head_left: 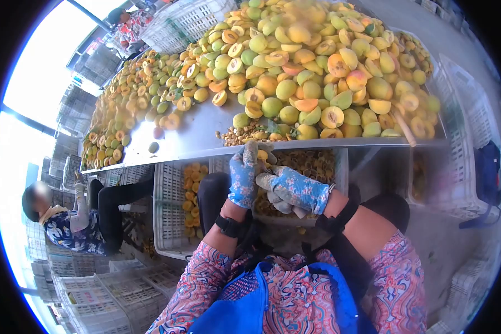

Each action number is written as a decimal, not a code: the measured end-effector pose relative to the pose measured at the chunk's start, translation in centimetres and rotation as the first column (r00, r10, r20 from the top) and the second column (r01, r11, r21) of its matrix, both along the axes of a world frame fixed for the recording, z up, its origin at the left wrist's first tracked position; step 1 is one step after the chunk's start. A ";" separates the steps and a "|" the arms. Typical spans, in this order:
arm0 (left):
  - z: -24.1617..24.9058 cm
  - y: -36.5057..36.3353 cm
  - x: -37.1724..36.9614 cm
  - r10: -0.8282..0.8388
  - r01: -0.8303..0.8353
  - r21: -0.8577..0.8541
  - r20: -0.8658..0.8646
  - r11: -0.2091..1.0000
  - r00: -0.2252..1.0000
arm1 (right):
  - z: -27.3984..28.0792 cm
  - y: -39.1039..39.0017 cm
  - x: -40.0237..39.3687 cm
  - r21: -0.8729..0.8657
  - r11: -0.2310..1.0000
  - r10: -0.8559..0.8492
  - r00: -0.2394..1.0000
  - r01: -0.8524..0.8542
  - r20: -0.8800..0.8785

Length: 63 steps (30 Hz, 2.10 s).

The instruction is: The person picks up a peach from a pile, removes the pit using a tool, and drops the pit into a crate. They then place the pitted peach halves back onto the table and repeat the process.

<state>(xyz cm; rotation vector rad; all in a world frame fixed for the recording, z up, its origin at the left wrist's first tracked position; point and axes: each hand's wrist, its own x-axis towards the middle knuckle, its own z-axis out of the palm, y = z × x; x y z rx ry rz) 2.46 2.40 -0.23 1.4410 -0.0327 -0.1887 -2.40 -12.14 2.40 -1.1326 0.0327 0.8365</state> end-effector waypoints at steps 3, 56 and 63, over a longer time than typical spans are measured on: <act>0.4 0.0 -0.3 0.020 -0.018 -0.028 0.071 0.999 0.997 | 0.2 -0.4 0.3 0.227 0.974 0.048 0.986 -0.010 -0.162; 0.6 2.7 17.1 -0.523 -0.017 0.991 0.084 0.132 0.848 | -2.3 -3.0 0.6 -0.839 0.472 0.542 0.662 0.270 0.518; 1.8 6.1 16.6 -0.419 0.275 0.765 -0.008 0.582 0.908 | -3.2 -5.3 1.0 -0.965 0.256 0.682 0.696 0.061 0.225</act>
